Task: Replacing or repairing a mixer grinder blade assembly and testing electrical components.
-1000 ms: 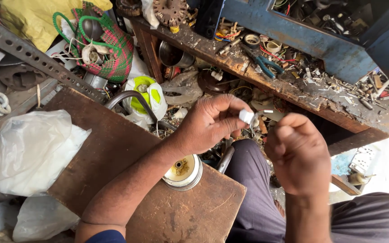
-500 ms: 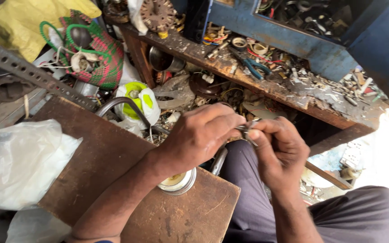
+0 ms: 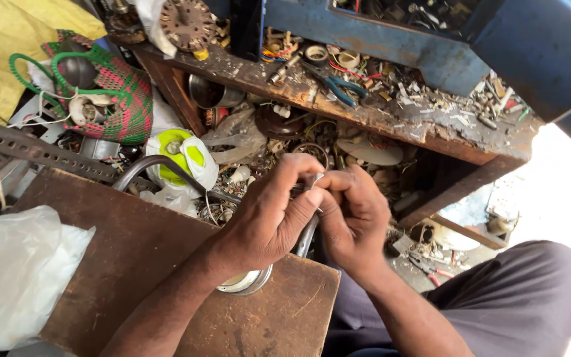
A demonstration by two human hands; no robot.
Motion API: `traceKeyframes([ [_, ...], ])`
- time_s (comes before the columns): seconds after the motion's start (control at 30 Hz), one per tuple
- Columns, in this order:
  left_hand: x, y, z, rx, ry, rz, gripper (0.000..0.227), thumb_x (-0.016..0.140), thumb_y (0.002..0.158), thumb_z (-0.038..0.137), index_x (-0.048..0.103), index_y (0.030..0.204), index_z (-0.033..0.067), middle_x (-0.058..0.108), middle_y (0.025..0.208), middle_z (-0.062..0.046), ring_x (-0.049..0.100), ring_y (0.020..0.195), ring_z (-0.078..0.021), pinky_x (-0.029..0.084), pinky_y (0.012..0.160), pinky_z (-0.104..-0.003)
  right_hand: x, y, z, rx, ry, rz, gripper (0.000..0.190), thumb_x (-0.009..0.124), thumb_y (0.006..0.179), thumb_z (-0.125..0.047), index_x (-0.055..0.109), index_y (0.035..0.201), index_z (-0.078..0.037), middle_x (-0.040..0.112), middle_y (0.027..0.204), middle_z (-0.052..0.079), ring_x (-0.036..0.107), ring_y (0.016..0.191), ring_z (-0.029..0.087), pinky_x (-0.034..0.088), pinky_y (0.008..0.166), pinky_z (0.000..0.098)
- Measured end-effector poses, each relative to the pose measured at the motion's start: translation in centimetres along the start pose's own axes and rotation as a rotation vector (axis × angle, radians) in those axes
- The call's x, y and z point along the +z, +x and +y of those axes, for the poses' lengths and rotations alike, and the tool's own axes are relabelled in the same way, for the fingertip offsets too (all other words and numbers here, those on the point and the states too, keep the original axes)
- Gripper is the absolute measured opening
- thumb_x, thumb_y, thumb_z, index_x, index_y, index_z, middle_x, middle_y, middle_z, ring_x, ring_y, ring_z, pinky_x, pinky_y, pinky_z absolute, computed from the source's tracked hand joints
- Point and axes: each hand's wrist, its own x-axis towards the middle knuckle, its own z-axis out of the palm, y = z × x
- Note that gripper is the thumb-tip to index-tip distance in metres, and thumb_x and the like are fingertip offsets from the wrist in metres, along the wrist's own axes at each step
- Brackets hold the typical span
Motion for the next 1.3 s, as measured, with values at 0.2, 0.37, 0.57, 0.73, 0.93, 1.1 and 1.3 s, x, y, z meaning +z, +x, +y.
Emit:
traceKeyframes([
  [0.2,0.0,-0.4,-0.8,0.065,0.096,0.037,0.015,0.054,0.11,0.012,0.046,0.121,0.004,0.057,0.095,-0.011,0.059,0.079,-0.0217,0.048,0.069,-0.039,0.7,-0.6,0.2,0.025,0.061,0.015,0.005,0.071,0.1,-0.005,0.067,0.102,-0.004,0.049,0.083,-0.001,0.044,0.076,0.01,0.038,0.071,0.0257],
  [0.37,0.0,-0.4,-1.1,0.108,0.18,0.059,0.018,0.054,0.111,0.013,0.045,0.122,0.0027,0.058,0.1,-0.013,0.06,0.079,-0.023,0.049,0.066,-0.039,0.8,-0.6,0.9,0.084,0.169,-0.03,0.006,0.069,0.101,-0.005,0.066,0.106,-0.002,0.047,0.085,-0.001,0.044,0.077,0.009,0.039,0.07,0.0244],
  [0.57,-1.4,1.0,0.8,0.189,0.208,0.105,0.029,0.06,0.109,0.015,0.051,0.13,-0.0025,0.061,0.117,-0.019,0.069,0.094,-0.0295,0.06,0.079,-0.036,-0.3,0.4,1.9,0.058,0.186,0.006,0.007,0.07,0.103,-0.008,0.067,0.107,-0.003,0.052,0.089,-0.001,0.046,0.077,0.007,0.04,0.07,0.0226],
  [0.73,-2.3,0.5,0.4,0.088,0.377,0.085,0.021,0.067,0.101,0.007,0.062,0.12,0.0011,0.065,0.108,-0.015,0.072,0.091,-0.0277,0.061,0.074,-0.037,-1.0,2.3,0.8,-0.124,-0.04,-0.057,0.008,0.074,0.099,-0.008,0.068,0.103,-0.003,0.059,0.087,0.0,0.051,0.072,0.008,0.043,0.062,0.0243],
  [0.93,-3.9,0.9,-0.4,0.11,0.489,0.079,0.027,0.071,0.09,-0.002,0.067,0.116,0.0016,0.066,0.093,-0.013,0.069,0.084,-0.0291,0.056,0.069,-0.041,-2.0,4.8,-0.3,-0.256,-0.21,-0.194,0.015,0.082,0.094,-0.007,0.07,0.104,-0.005,0.057,0.082,0.003,0.053,0.067,0.012,0.044,0.057,0.0264],
  [1.1,-3.0,0.0,-1.4,0.109,0.365,0.114,0.024,0.073,0.093,-0.004,0.067,0.116,0.0019,0.067,0.091,-0.013,0.069,0.082,-0.0272,0.054,0.069,-0.039,-3.3,4.8,-1.9,-0.229,-0.258,-0.275,0.016,0.084,0.099,-0.008,0.073,0.11,-0.004,0.056,0.085,0.003,0.053,0.067,0.011,0.044,0.058,0.0245],
  [1.3,-4.8,-0.3,-3.6,0.161,0.072,0.226,0.022,0.074,0.101,0.004,0.064,0.12,0.0063,0.074,0.103,-0.009,0.074,0.09,-0.0164,0.06,0.077,-0.03,-4.4,4.7,2.1,0.029,0.032,-0.268,0.019,0.076,0.1,-0.011,0.073,0.118,-0.004,0.062,0.086,-0.002,0.053,0.074,0.007,0.042,0.067,0.0217],
])
